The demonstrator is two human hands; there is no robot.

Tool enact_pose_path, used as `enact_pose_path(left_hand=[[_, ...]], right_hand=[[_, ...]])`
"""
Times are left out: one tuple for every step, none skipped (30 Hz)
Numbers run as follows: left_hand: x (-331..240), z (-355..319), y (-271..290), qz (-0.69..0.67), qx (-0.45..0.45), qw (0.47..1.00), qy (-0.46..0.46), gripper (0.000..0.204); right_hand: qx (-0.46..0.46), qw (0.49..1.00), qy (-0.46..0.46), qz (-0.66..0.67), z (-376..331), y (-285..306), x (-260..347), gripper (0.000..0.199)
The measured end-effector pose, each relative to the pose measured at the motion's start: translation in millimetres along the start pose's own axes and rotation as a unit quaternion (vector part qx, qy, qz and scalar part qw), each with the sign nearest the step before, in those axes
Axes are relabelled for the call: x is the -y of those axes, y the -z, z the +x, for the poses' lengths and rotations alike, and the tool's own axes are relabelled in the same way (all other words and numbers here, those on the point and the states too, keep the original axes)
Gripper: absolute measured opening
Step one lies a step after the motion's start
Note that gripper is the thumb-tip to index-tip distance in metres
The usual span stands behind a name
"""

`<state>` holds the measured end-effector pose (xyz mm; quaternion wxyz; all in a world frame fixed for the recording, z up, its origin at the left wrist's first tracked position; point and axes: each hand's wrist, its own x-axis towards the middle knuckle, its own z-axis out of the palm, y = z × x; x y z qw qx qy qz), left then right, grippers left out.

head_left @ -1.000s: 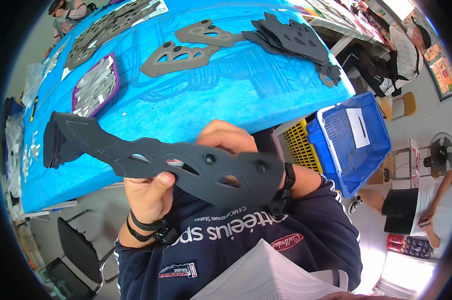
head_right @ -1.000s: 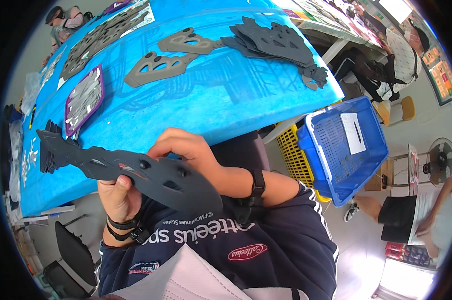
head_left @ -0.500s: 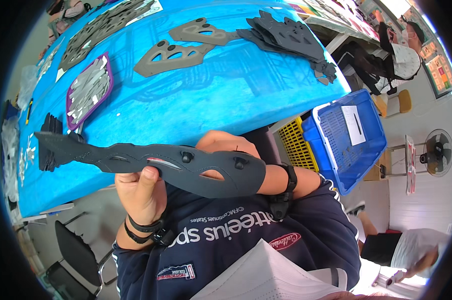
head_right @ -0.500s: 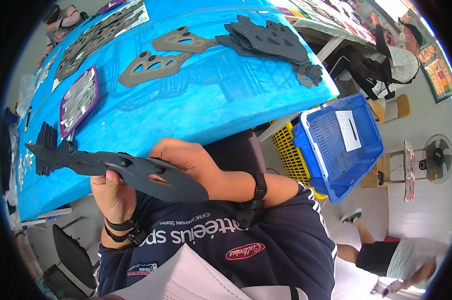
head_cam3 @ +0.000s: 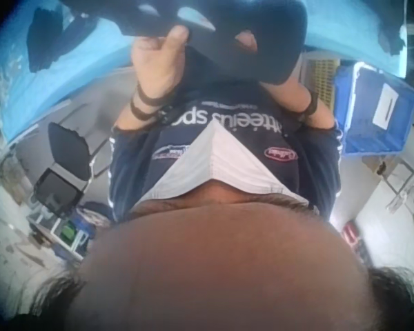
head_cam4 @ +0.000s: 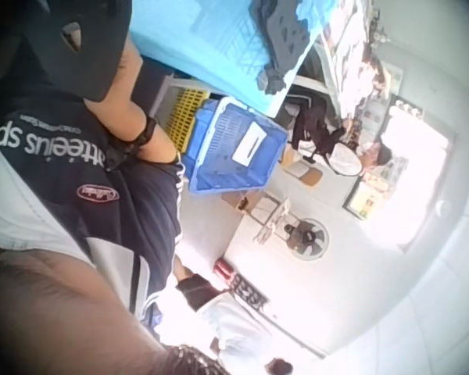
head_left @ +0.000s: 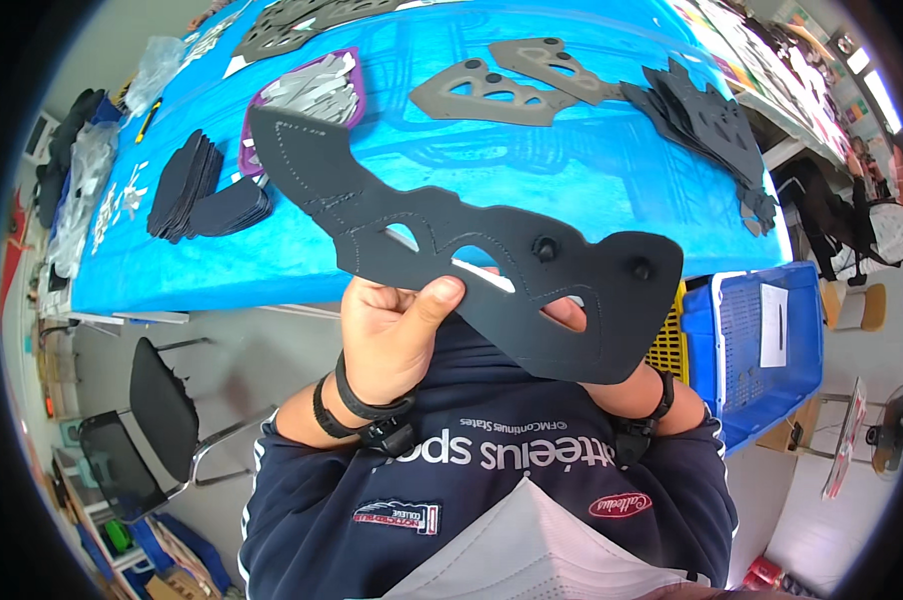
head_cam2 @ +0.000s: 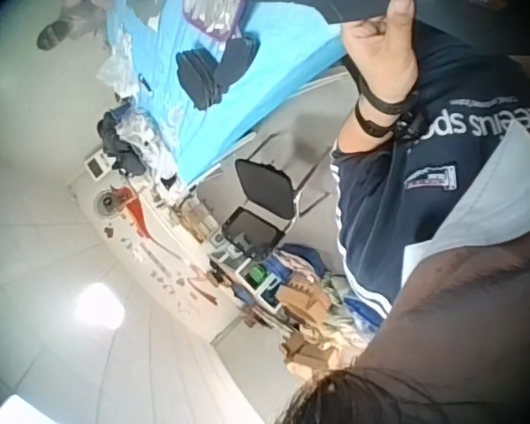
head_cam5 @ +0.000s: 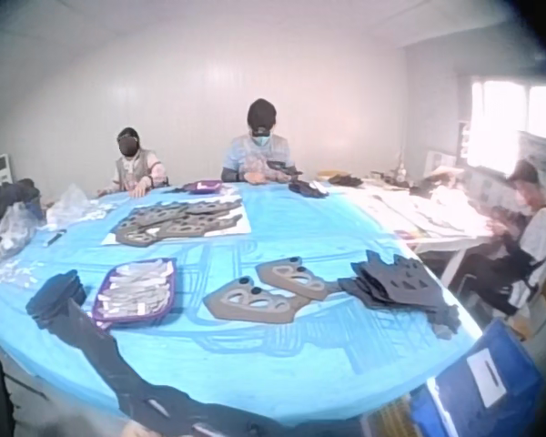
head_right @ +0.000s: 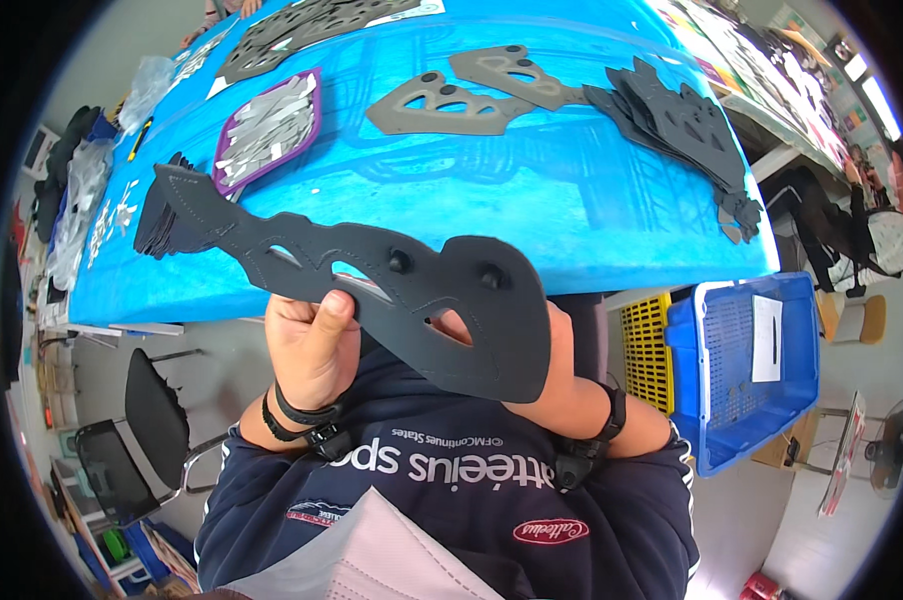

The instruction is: Applying adhesive strips to black shoe upper components on a workshop table.

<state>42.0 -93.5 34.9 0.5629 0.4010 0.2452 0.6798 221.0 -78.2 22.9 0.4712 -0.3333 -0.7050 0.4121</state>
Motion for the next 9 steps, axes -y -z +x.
enact_pose_path(left_hand=[[-1,0,0,0.002,-0.003,1.0,-0.002,0.015],[-2,1,0,0.002,-0.002,1.0,-0.005,0.016],[-3,0,1,0.001,0.0,1.0,-0.008,0.016],[-3,1,1,0.0,0.002,1.0,-0.007,0.016],[-3,1,1,-0.003,0.002,1.0,-0.01,0.017],[-3,2,0,-0.006,0.003,1.0,-0.012,0.018],[-3,2,2,-0.007,0.002,1.0,-0.012,0.018],[-2,2,3,0.005,-0.002,1.0,-0.024,0.02],[-1,2,5,0.016,-0.005,0.999,-0.036,0.021]], right_hand=[[0.019,0.998,0.024,-0.048,1,2,3,0.021],[0.038,0.994,0.048,-0.096,1,3,4,0.02],[0.04,0.994,0.049,-0.094,0,0,-2,0.02],[0.031,0.998,0.024,0.039,-4,-4,-12,0.02],[0.022,0.985,-0.001,0.171,-6,-5,-16,0.019],[0.02,0.985,-0.001,0.17,-7,-4,-17,0.019],[0.026,0.994,0.012,0.105,-5,-3,-14,0.019],[0.031,0.998,0.024,0.039,-2,-2,-7,0.019],[0.032,0.999,0.023,0.038,-1,-2,-8,0.019]])
